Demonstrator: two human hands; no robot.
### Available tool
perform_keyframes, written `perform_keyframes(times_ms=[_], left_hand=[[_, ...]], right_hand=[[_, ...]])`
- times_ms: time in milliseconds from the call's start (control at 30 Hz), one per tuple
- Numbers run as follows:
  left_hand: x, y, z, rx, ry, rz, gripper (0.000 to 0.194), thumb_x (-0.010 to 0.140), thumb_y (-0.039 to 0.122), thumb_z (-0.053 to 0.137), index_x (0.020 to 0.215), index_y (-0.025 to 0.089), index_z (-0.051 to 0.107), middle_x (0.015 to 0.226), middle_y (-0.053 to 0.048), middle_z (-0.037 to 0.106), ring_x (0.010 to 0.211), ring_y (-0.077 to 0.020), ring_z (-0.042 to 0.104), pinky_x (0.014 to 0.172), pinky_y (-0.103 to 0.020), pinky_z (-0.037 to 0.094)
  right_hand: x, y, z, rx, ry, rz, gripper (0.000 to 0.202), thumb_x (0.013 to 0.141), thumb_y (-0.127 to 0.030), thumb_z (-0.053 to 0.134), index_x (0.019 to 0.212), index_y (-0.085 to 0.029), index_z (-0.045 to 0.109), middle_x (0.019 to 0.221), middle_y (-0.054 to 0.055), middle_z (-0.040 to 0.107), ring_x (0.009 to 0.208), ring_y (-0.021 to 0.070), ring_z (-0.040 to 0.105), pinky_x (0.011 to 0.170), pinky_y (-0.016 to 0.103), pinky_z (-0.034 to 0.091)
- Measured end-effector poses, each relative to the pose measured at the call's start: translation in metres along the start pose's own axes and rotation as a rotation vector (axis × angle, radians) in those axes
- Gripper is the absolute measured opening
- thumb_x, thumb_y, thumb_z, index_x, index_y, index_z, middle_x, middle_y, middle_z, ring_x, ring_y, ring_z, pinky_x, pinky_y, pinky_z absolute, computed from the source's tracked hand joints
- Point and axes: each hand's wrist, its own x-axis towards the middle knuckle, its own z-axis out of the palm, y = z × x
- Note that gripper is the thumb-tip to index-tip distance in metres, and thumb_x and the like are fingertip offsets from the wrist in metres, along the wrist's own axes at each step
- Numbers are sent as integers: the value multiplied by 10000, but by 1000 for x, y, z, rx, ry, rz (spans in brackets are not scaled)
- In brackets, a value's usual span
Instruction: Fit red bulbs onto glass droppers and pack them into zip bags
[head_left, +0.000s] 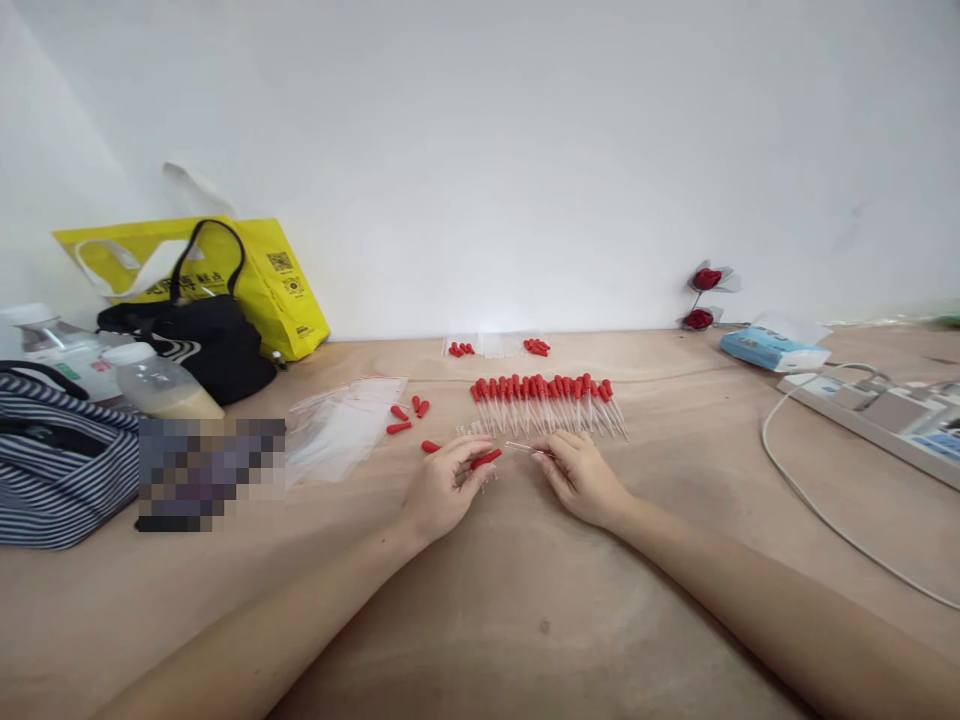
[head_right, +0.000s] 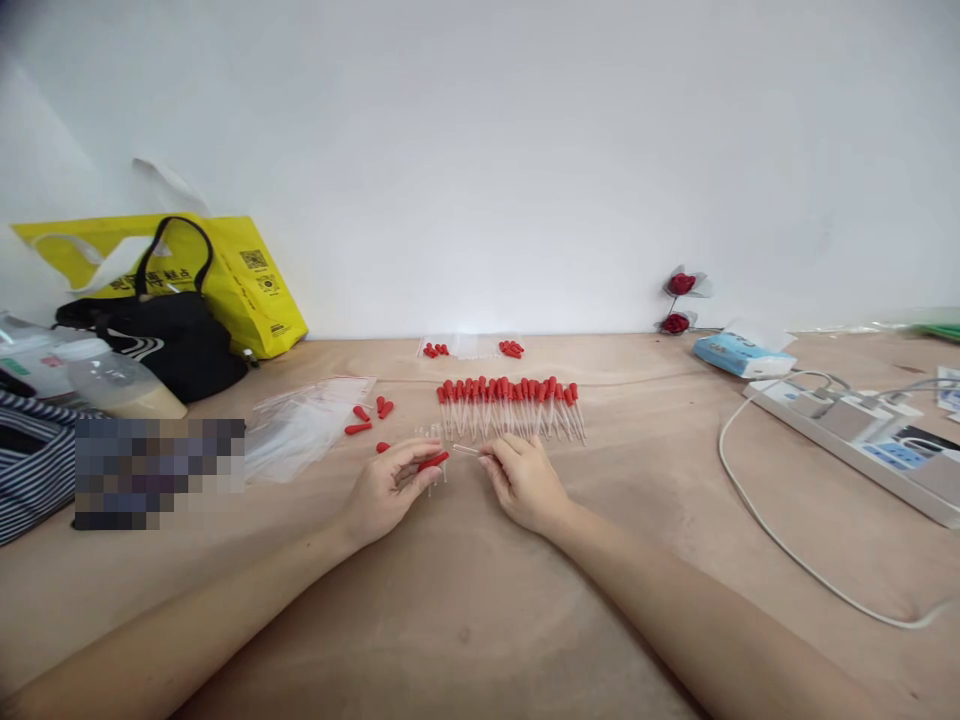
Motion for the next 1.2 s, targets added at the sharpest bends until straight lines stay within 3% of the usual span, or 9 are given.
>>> perform_keyframes(times_ms=[100,267,533,867,1200], left_hand=[[1,1,-1,135,7,78,208,779,259,528,946,197,634,1079,-74,586,985,-200,564,830,-338,489],[3,5,-2,180,39,130,182,795,234,507,923,181,626,970,-57,628,911,-168,579,817,-302,464],[2,12,-3,169,-12,68,141,817,252,463,789,166,571,646,17,585,574,-105,528,551,-203,417],[-2,12,-4,256,-49,133,133,812,250,468,811,168,573,701,-9,614,615,-126,548,590,-227,423],[-4,18,-1,293,-45,189,129,807,256,474,759,174,561,649,-6,599,606,-133,549,594,-239,417]], right_hand=[[0,-2,1,-14,-18,-35,160,861,-209,381,898,-184,534,775,30,596,708,143,520,663,286,291],[-1,-5,1,-15,-22,-91,173,859,-200,378,913,-178,540,753,27,591,672,133,503,646,275,283],[-3,-11,2,-9,-6,-174,179,847,-196,382,868,-171,558,685,19,571,592,117,458,659,281,282],[-3,-13,2,-122,28,-301,210,833,-151,369,868,-158,576,658,18,568,561,115,412,637,301,241],[-1,-16,4,-96,23,-259,201,831,-165,365,827,-159,566,652,16,564,547,111,396,628,294,234]])
